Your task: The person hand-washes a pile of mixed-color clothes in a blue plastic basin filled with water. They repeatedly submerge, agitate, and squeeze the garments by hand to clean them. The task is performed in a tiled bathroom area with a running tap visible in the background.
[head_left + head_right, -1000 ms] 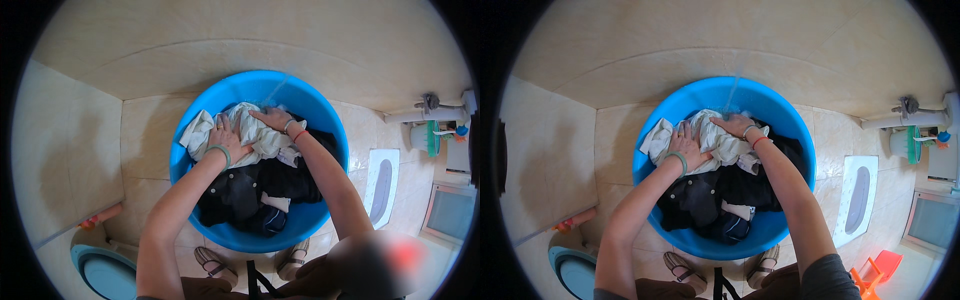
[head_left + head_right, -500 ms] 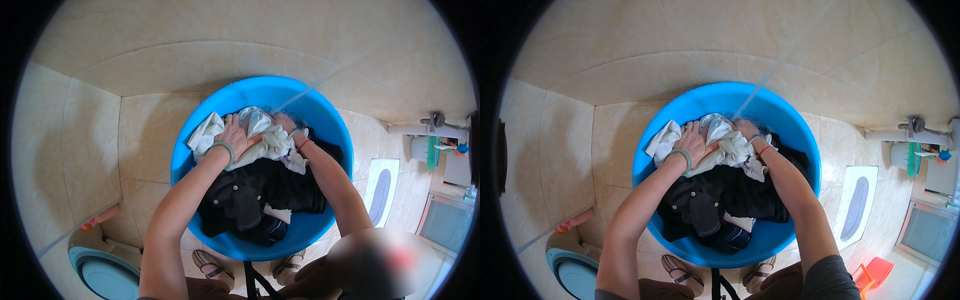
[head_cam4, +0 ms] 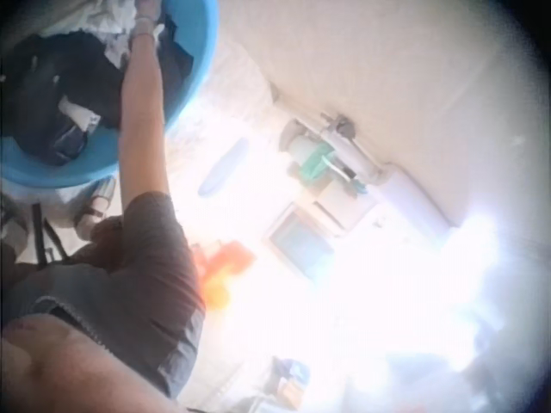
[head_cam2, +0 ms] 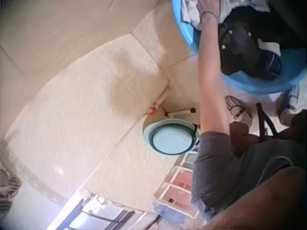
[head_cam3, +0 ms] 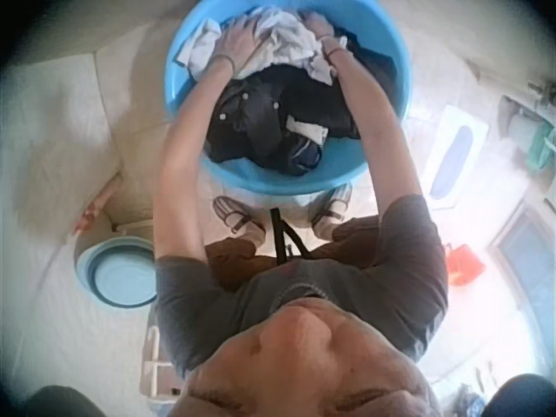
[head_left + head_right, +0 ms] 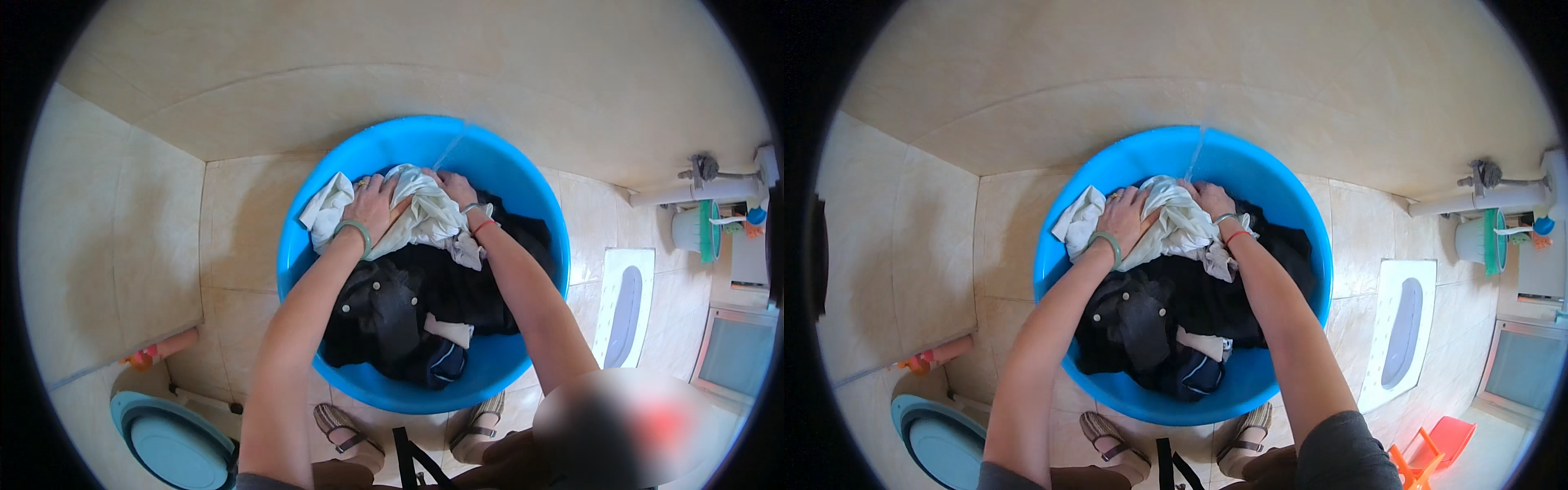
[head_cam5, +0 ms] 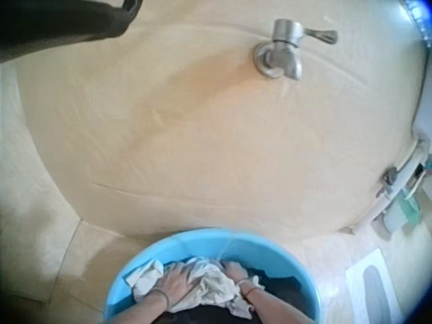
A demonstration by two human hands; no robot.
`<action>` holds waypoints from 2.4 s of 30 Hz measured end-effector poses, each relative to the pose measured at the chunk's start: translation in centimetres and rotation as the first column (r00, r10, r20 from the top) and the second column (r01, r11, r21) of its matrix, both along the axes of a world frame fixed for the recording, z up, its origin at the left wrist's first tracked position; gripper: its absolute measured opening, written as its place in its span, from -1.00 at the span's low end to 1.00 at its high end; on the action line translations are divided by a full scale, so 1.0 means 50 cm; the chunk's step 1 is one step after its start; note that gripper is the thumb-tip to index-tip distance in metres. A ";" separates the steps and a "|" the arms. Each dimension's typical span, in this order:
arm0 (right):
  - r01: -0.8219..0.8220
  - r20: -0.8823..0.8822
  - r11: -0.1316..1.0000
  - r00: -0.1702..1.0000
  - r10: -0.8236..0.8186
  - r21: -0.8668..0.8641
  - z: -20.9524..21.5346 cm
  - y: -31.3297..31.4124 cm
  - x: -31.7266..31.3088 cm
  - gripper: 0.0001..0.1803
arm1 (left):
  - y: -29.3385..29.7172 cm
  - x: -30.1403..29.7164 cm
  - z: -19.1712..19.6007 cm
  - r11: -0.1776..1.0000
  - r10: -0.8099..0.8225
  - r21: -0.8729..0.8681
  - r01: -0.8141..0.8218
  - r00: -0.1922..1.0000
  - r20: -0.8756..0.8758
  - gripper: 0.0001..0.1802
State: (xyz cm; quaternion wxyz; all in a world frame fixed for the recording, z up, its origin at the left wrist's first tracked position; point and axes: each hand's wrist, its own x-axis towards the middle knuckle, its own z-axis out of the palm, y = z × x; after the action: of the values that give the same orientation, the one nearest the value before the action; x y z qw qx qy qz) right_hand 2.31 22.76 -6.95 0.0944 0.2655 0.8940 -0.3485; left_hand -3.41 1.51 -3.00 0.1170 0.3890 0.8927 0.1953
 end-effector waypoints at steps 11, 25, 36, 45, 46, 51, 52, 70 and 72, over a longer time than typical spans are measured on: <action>-0.072 -0.434 0.984 0.890 0.138 0.165 0.167 -0.041 0.085 -0.54 | -0.077 -0.031 0.153 0.825 -0.105 0.404 -0.396 0.595 0.797 -0.02; -0.277 -0.723 0.850 0.447 0.526 0.448 0.348 -0.073 0.177 -0.60 | -0.078 0.011 0.267 0.993 -0.113 -0.014 0.113 0.993 0.015 -0.50; -0.275 -0.718 0.754 0.238 0.654 0.596 0.431 -0.066 0.245 -0.59 | -0.124 0.152 0.293 0.757 0.127 0.646 -0.093 0.992 -0.007 -0.59; -0.624 -0.461 0.519 0.271 0.845 0.584 0.329 -0.149 0.499 -0.73 | -0.252 0.307 0.285 0.834 -0.531 0.072 0.546 0.832 -0.163 -0.56; -0.652 -0.404 0.474 0.269 0.874 0.592 0.323 -0.158 0.516 -0.77 | -0.251 0.308 0.311 0.818 -0.561 0.059 0.572 0.817 -0.134 -0.55; -0.686 -0.346 0.469 0.323 0.881 0.556 0.361 -0.184 0.543 -0.81 | -0.204 0.299 0.404 0.835 -0.421 0.184 0.518 0.818 -0.392 -0.37; -0.659 -0.382 0.517 0.353 0.854 0.547 0.371 -0.182 0.543 -0.78 | -0.169 0.278 0.404 0.870 -0.377 0.161 0.466 0.839 -0.393 -0.36; -0.487 -0.383 0.796 0.701 0.602 0.360 0.240 -0.213 0.420 -0.28 | -0.128 0.265 0.157 0.931 -0.333 0.095 0.353 0.926 -0.177 -0.64; -0.457 -0.404 0.830 0.727 0.555 0.319 0.227 -0.210 0.409 -0.35 | -0.117 0.260 0.141 0.925 -0.354 0.083 0.371 0.920 -0.169 -0.66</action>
State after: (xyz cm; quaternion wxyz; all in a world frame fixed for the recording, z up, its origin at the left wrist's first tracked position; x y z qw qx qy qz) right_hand 22.77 12.25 4.42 -0.0655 -0.0766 0.9566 -0.2735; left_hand 9.59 -4.34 4.07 0.0610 0.5674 0.7988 0.1905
